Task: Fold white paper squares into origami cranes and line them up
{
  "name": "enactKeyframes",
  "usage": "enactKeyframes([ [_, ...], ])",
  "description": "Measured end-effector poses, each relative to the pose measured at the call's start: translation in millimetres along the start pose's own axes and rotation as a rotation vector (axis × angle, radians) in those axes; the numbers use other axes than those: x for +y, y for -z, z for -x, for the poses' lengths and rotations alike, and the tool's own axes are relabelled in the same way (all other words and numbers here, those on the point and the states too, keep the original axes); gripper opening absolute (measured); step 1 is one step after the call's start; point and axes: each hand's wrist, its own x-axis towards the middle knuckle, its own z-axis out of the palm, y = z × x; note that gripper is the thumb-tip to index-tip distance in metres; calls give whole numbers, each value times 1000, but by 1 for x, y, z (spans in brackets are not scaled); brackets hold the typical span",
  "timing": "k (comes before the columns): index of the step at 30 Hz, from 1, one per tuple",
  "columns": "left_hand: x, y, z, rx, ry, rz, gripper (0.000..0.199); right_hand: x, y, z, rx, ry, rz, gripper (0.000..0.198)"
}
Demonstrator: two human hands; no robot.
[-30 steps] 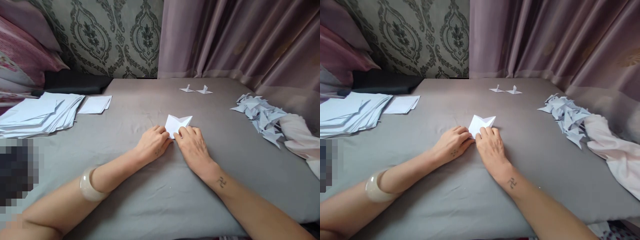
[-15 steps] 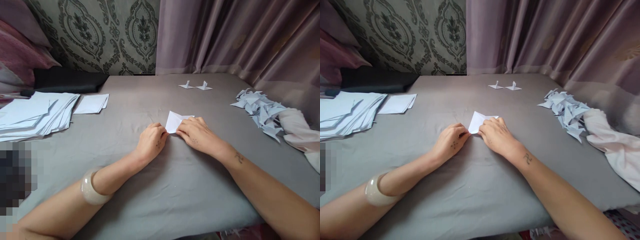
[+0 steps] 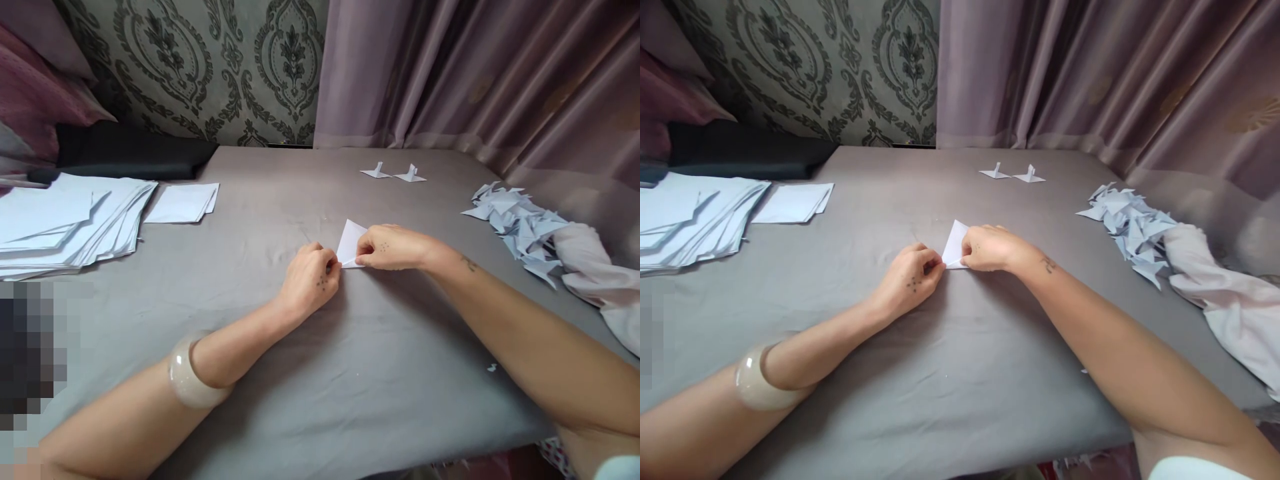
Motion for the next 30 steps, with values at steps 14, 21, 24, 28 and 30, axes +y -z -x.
enactKeyframes([
  [14,-4,-2,-6,-25,60,57,14,-11,16,-17,-132,-63,112,16],
  [21,-6,-5,-6,-8,114,64,7,-14,20,-24,-164,-88,154,18],
  [24,-5,-4,-9,-35,153,84,5,-14,21,-27,-185,-91,158,17],
  [28,-3,1,-12,-86,207,112,6,-17,23,-29,-189,-102,189,14],
  [30,-2,4,-13,-117,225,125,9,-18,22,-29,-183,-113,200,12],
])
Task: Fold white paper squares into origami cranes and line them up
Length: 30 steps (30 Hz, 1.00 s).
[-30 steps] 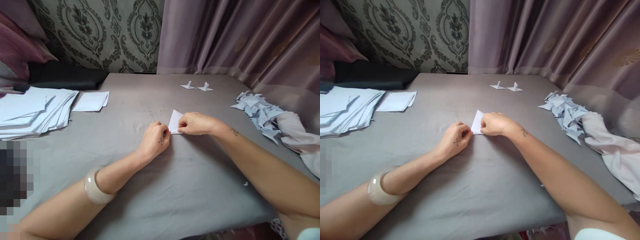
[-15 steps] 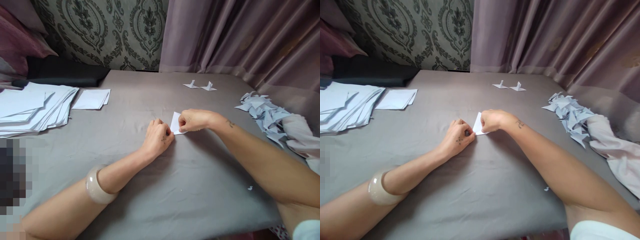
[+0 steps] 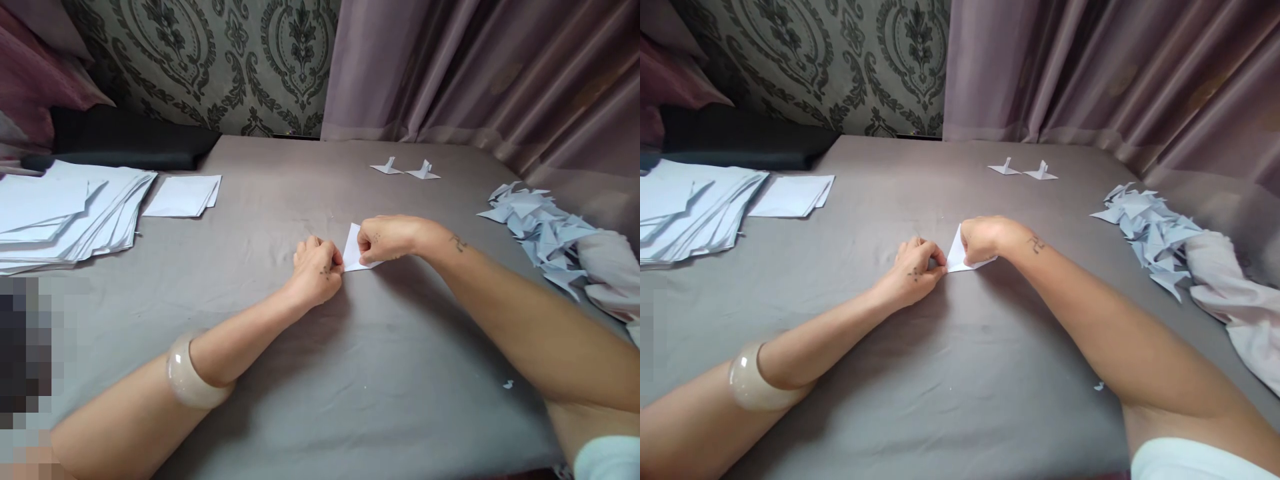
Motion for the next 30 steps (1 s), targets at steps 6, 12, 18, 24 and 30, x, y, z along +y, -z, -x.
enactKeyframes([
  [6,0,8,-5,-24,21,11,19,-7,-2,7,32,-21,37,10],
  [12,-4,12,-7,-19,65,210,24,-12,-8,14,102,-24,55,13],
  [18,1,-2,2,112,-515,215,29,-14,-9,18,85,-43,58,21],
  [24,-6,-12,-2,76,-651,-8,28,-16,-10,22,107,-64,35,21],
  [30,-7,-11,-3,21,-703,-70,33,-9,-8,27,93,-31,-28,17],
])
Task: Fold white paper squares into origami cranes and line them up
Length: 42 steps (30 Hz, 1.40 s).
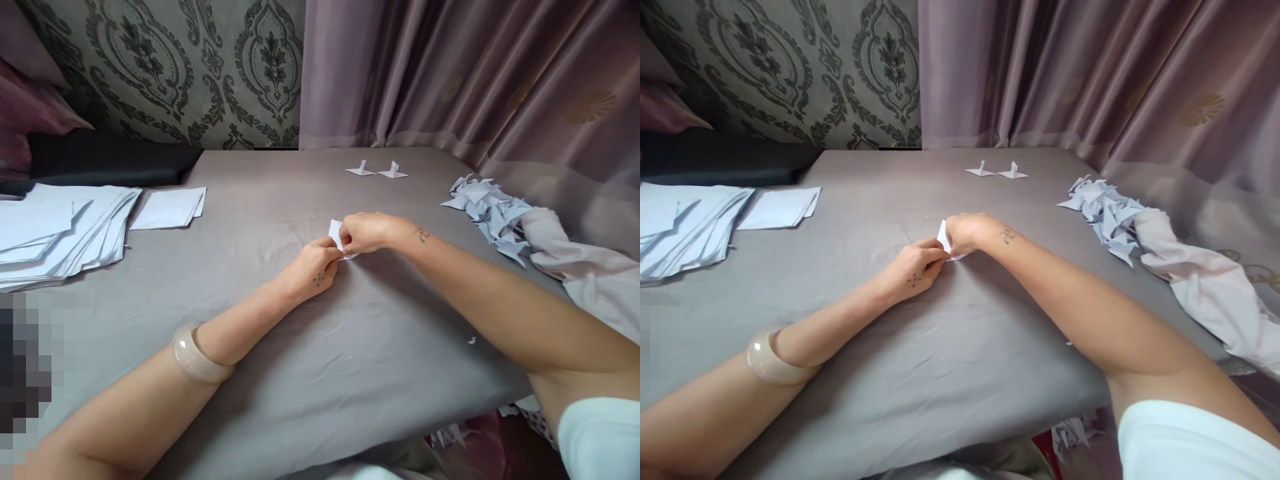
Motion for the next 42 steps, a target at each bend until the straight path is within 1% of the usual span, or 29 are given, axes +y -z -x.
enactKeyframes([
  [3,-1,0,1,-33,-31,-67,35,2,3,3,-22,3,16,16],
  [8,-2,1,2,-84,-95,-181,32,4,6,6,7,-3,96,15],
  [12,2,5,2,-132,-104,-214,31,4,9,10,-7,-31,88,20],
  [15,3,7,3,-142,-119,-219,33,3,11,10,-24,-31,82,21],
  [18,2,7,3,-134,-133,-214,35,2,14,4,-71,-16,100,21],
  [22,-1,5,3,-125,-142,-214,37,-1,18,-16,-131,15,149,16],
  [25,-2,2,4,-136,-142,-221,36,-4,22,-28,-171,20,128,11],
  [27,-3,1,4,-143,-140,-227,36,-4,25,-29,-174,34,113,7],
  [29,-3,0,4,-143,-140,-232,38,-1,25,-22,-113,51,73,6],
  [30,-2,0,4,-141,-139,-236,39,2,23,-15,-37,55,23,8],
  [31,-1,0,4,-143,-136,-241,39,7,18,-7,86,78,-59,13],
  [32,0,0,5,-151,-133,-249,39,12,11,1,263,105,-151,18],
  [33,1,1,5,-162,-131,-260,39,17,0,9,468,97,-227,21],
  [34,2,1,5,-175,-129,-273,38,22,-12,16,625,57,-294,24],
  [35,3,1,5,-185,-128,-286,38,27,-27,22,717,-15,-362,23],
  [37,6,2,6,-193,-130,-307,38,35,-59,29,730,-123,-488,22],
  [39,8,3,7,-189,-129,-318,38,37,-88,31,687,-192,-578,21],
  [40,9,4,7,-187,-127,-320,38,36,-99,31,687,-195,-603,21],
  [42,10,5,8,-192,-124,-319,38,33,-112,30,722,-136,-620,24],
])
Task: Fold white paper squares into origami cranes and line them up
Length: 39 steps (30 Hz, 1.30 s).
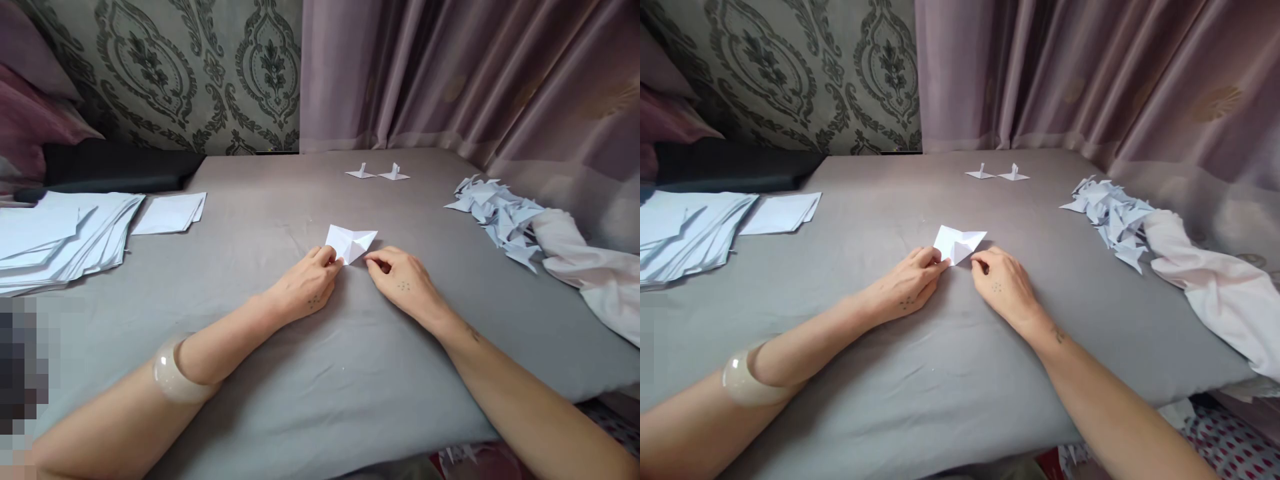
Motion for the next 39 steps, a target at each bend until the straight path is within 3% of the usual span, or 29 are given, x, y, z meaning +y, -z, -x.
enactKeyframes([
  [7,1,1,0,-12,-2,26,35,-7,-8,4,-18,73,-86,27],
  [16,7,2,3,-7,77,117,30,-7,-17,11,-44,213,19,29],
  [24,1,-4,9,26,83,165,38,-10,-9,16,-8,112,-131,30],
  [29,1,-6,10,22,82,158,38,-11,-15,15,7,162,-206,36],
  [39,5,-5,13,20,111,173,38,-5,-22,15,-21,215,-139,44],
])
